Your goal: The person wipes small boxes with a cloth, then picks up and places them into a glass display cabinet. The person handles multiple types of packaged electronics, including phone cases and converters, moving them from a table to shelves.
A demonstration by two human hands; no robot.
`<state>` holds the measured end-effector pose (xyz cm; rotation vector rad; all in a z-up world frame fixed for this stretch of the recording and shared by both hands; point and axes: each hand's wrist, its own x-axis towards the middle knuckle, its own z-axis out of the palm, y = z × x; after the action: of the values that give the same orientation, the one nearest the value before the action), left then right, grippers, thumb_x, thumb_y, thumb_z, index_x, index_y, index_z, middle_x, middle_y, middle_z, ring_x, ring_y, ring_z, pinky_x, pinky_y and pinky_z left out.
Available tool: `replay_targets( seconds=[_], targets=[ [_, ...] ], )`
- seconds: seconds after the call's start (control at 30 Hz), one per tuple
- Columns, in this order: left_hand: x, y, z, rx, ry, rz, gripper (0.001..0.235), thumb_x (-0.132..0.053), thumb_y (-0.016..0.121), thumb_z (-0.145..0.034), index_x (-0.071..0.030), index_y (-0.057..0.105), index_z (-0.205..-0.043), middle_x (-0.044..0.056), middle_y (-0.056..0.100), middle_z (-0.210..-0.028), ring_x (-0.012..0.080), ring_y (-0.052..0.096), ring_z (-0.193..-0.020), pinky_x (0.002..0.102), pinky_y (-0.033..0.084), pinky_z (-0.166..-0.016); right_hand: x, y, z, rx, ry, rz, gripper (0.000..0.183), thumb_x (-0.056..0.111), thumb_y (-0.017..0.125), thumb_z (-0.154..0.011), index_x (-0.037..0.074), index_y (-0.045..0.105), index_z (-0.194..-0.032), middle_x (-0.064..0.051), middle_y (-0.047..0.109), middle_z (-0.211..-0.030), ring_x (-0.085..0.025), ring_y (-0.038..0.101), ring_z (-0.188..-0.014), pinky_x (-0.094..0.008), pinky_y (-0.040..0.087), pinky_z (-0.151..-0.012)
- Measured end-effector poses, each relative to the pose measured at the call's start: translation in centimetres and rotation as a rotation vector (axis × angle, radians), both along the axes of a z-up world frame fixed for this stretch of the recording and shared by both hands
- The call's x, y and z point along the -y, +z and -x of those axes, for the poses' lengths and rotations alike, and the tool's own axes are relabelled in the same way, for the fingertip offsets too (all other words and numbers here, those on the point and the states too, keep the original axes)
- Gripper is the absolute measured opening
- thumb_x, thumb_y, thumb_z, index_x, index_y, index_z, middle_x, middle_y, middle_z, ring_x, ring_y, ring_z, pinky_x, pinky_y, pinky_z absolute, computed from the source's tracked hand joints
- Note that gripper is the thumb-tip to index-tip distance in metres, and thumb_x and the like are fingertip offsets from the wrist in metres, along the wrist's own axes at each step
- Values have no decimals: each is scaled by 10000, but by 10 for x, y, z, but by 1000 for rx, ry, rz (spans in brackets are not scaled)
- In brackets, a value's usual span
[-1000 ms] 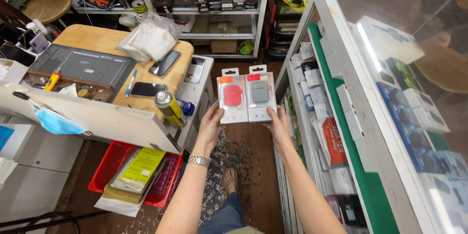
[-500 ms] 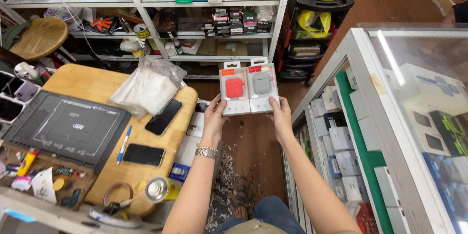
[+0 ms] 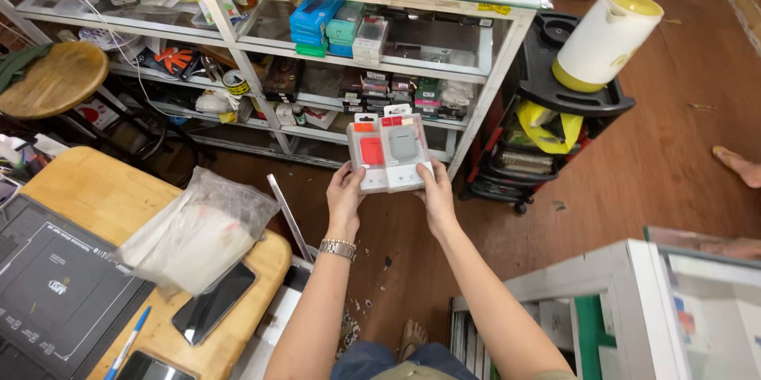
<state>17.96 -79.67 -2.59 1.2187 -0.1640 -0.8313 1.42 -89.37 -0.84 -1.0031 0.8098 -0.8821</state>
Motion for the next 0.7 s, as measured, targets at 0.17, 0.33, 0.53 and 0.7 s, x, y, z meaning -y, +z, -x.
replay_targets(
  seconds=[0.17,0.33,0.53,0.7],
  targets=[
    [73,2,-27,15,9,-5,565,-187,718,-923,-52,507,-1429,102,728,-1187,166,707,-1026,355,575,-862,68,0,-48,-43,234,-208,567,374,519,-987,219,388,-1517,-17,541,-1420,-179,529,-1287,-449,490,-971],
    [153,-10,-78,53,-21,2,549,-257,661,-978,-52,537,-1472,109,679,-1327,168,641,-1127,323,509,-892,141,-17,-114,90,262,-204,600,339,539,-1020,134,358,-1554,-136,529,-1466,-304,580,-1282,-477,545,-1006],
    [242,-38,-145,244,-4,-48,558,-246,684,-991,43,521,-1440,160,616,-1378,181,613,-1211,294,493,-974,215,-41,-210,8,54,-139,677,308,568,-983,185,271,-1578,-62,483,-1503,-220,546,-1308,-465,537,-981],
    [297,-44,-201,247,-15,26,598,-191,701,-926,85,505,-1419,179,671,-1301,178,644,-1140,291,509,-915,259,-52,-272,7,-1,-127,712,313,589,-975,174,263,-1592,-83,481,-1514,-241,528,-1327,-458,494,-1019]
  ],
)
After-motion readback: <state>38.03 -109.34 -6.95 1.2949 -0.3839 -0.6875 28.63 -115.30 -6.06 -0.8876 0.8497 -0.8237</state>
